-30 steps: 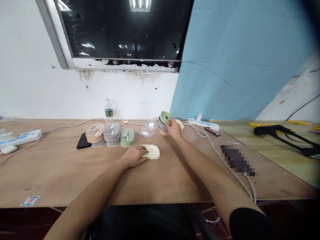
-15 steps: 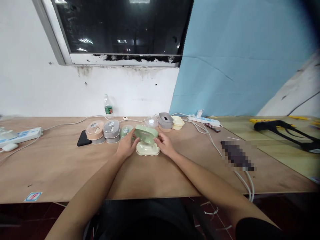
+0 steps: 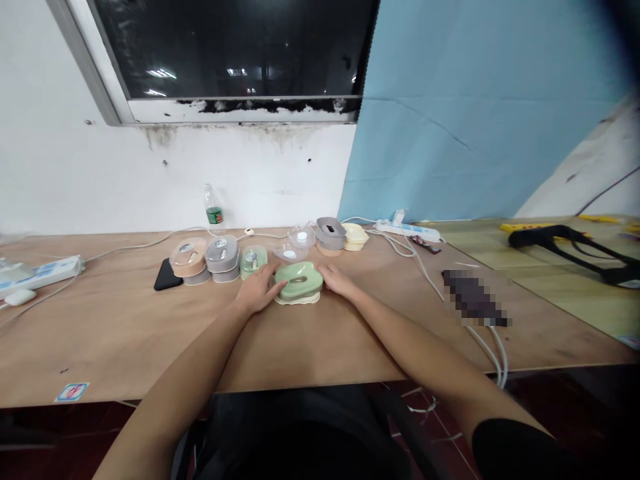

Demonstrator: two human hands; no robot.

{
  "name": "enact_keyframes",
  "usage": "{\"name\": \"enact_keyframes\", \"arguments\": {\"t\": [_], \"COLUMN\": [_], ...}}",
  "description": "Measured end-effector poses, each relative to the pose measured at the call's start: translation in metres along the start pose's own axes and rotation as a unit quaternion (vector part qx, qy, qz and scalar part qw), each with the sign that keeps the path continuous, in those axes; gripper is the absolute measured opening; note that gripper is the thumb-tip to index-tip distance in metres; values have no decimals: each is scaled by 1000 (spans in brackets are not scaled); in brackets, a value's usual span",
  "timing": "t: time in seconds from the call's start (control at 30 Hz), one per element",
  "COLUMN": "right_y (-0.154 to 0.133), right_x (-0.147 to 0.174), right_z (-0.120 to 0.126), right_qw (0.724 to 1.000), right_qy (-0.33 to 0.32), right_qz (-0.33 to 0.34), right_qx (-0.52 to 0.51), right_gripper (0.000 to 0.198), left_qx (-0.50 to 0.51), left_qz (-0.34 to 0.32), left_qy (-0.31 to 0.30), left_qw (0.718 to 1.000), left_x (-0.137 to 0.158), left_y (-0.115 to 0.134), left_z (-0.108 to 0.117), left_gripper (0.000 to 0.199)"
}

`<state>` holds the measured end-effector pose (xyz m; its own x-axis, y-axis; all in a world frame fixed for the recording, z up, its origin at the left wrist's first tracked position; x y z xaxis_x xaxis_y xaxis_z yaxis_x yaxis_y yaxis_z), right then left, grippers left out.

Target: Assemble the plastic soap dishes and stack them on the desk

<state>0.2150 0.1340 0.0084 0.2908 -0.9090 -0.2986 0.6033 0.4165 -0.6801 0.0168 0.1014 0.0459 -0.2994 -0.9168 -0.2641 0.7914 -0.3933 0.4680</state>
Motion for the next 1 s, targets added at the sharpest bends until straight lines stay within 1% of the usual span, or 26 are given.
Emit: {"name": "enact_keyframes", "arguments": {"t": [0.1,0.2,0.37,0.5,0.57,0.63,0.7,0.73,0.77,0.83,0.9,0.97,1.0], "right_y": [-9,-10,-4,-2,0,0,0,0,-1,-5,-7,-6,-5], "right_x": [0,0,-3,-5,-6,-9,-13,-16,-20,-31,-41,-46,-46], "right_z": [-3,-7,-11,-18,-17,-8,6,12,15,12,1,-7,-8], "right_qw": [993,982,979,982,985,987,983,979,975,971,971,972,973], "right_qy": [-47,-78,-71,-75,-54,10,92,125,143,140,99,64,59], "right_qz": [36,41,38,50,55,59,69,79,94,135,172,184,182], "right_qx": [103,167,189,168,157,151,143,140,139,139,135,130,130], "right_gripper": [50,48,43,37,35,35,33,31,31,38,44,36,30], "left_qx": [-29,-22,37,48,44,40,38,38,39,39,38,33,31], "left_qz": [6,48,105,114,115,124,131,132,132,129,125,126,128], "left_qy": [-24,-34,-51,-48,-50,-53,-56,-58,-60,-63,-62,-53,-46], "left_qw": [999,998,992,991,991,990,989,989,989,989,990,990,990], "left_x": [-2,-6,-13,-17,-17,-16,-15,-15,-15,-14,-14,-15,-15], "left_y": [-3,-13,-29,-34,-33,-33,-32,-31,-30,-28,-28,-30,-32], "left_z": [-12,-20,-29,-31,-31,-30,-28,-28,-27,-27,-27,-27,-26], "left_gripper": [53,49,45,39,38,38,39,39,39,39,39,40,39]}}
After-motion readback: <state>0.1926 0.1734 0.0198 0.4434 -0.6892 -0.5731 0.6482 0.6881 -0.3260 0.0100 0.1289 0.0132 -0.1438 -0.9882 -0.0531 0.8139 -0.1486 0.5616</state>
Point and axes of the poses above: each hand's wrist, its own x-axis away from the middle knuckle, its own z-axis out of the back of the hand, y = z × x, the point moved 10 cm from there along -x, towards the middle knuckle, and after that the axes turned 15 degrees about z, right-handed, at the moved point
